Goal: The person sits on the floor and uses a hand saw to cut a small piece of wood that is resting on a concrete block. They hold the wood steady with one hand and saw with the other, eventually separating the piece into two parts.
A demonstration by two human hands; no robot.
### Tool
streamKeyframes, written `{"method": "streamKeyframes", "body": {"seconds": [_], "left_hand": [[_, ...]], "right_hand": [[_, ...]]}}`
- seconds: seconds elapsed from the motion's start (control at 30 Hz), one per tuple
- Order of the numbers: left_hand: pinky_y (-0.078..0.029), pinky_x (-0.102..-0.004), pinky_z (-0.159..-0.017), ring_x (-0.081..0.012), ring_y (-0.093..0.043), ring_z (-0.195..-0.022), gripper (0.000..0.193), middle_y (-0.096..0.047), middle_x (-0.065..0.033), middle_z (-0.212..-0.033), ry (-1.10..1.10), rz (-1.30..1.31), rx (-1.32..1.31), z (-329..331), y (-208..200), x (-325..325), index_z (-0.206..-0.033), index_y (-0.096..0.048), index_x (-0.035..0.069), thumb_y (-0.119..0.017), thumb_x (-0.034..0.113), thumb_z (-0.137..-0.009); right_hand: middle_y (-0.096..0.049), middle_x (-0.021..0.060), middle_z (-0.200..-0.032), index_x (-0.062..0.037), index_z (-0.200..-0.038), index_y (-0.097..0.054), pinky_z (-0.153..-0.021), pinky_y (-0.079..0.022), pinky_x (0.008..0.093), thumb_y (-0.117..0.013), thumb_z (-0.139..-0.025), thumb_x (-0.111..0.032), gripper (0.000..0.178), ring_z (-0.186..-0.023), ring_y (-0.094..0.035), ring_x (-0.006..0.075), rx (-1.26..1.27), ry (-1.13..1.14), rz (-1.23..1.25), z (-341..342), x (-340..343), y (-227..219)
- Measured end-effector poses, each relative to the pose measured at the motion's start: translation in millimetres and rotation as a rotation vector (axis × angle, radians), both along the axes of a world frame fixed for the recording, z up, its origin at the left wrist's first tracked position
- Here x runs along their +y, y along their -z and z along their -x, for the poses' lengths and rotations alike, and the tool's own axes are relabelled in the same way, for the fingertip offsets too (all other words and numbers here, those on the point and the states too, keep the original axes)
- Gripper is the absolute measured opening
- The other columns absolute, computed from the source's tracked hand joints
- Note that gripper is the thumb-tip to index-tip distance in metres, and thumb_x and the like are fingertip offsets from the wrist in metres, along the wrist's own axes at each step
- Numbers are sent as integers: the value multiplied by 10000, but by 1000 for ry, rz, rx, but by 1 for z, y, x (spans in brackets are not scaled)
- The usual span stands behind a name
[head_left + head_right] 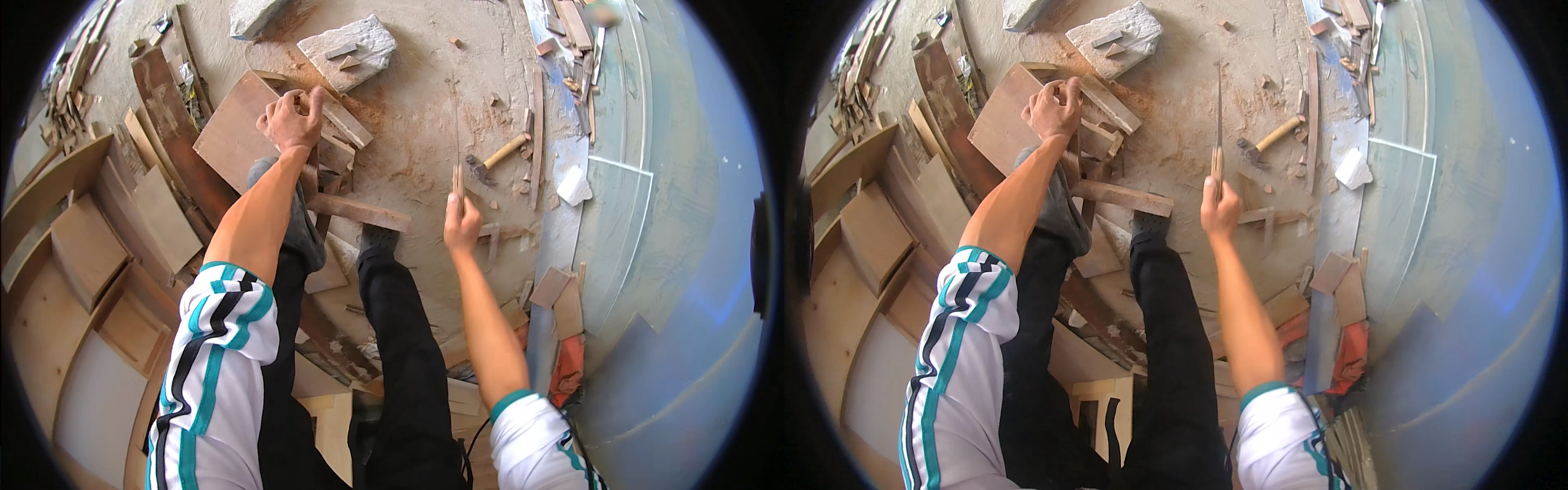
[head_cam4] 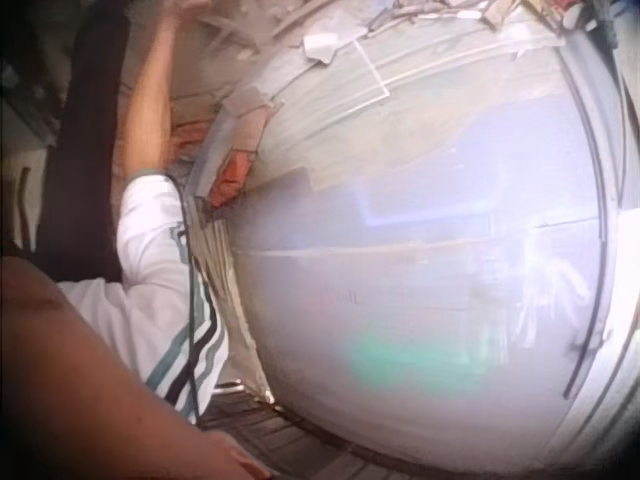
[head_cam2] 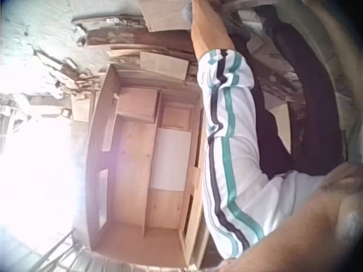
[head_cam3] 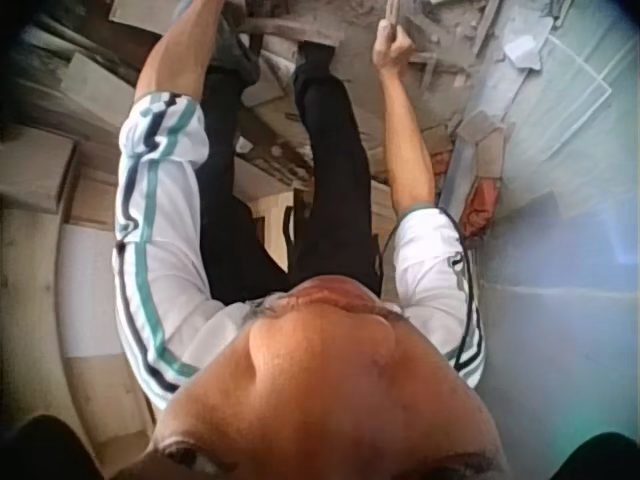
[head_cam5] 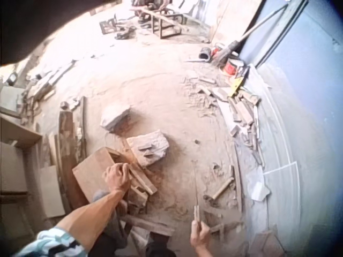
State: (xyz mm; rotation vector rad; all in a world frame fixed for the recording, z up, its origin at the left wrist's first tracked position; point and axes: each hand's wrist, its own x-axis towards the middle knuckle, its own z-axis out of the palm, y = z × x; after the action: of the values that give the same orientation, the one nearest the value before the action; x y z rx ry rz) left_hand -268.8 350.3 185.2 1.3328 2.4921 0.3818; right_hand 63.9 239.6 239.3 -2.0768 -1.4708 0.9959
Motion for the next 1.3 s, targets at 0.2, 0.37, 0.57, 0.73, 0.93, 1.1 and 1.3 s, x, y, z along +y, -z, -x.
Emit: {"method": "streamKeyframes", "body": {"seconds": [0.2,0.37,0.57,0.73,0.93,1.1,1.3], "left_hand": [[-280,-450,-1089,-283,-586,-1156,549,-698,-172,-1092,178,219,95,-2,-22,-4,-1098,-671,64,-598,547,-849],[-313,-442,-1060,-312,-625,-1092,445,-709,-181,-1008,-63,136,-34,-16,-16,-5,-1057,-648,65,-605,459,-855],[-449,-413,-789,-279,-613,-699,462,-655,-133,-702,-104,-122,-366,-21,-34,-19,-787,-620,30,-592,467,-935],[-457,-392,-636,-175,-557,-627,724,-566,-77,-598,-259,-175,-614,-13,-61,-44,-669,-574,8,-418,628,-1009],[-543,-354,-732,-198,-678,-767,811,-732,-130,-828,-341,53,-1071,-2,-81,-97,-1052,-670,39,-277,744,-971],[-526,-395,-849,-205,-679,-929,810,-739,-109,-1009,-370,140,-1351,-3,-103,-132,-1236,-589,74,-217,744,-975],[-559,-444,-839,-264,-692,-958,794,-730,-134,-1015,-445,126,-1410,-33,-86,-155,-1076,-567,74,-210,771,-949]], "right_hand": [[-633,253,-697,28,-772,-645,-611,-465,480,-557,-956,-485,552,-681,-648,423,-52,-13,72,-16,34,38],[-602,252,-661,22,-743,-600,-578,-450,470,-593,-953,-434,501,-656,-637,425,-20,-187,13,-48,18,33],[-529,218,-604,17,-733,-539,-533,-405,433,-603,-965,-385,468,-535,-534,363,52,-332,39,-80,-39,16],[-519,211,-611,24,-748,-548,-544,-401,420,-601,-972,-369,455,-527,-504,308,38,-332,108,-92,-84,14],[-550,211,-644,45,-785,-575,-585,-397,420,-586,-979,-402,487,-580,-482,299,25,-205,82,-97,-118,35],[-566,211,-667,46,-814,-595,-619,-411,418,-571,-977,-465,536,-623,-512,276,-6,-144,119,-107,-118,56],[-586,233,-672,35,-816,-593,-611,-442,453,-600,-964,-441,499,-633,-594,387,-36,-318,-94,-94,-99,79]]}}
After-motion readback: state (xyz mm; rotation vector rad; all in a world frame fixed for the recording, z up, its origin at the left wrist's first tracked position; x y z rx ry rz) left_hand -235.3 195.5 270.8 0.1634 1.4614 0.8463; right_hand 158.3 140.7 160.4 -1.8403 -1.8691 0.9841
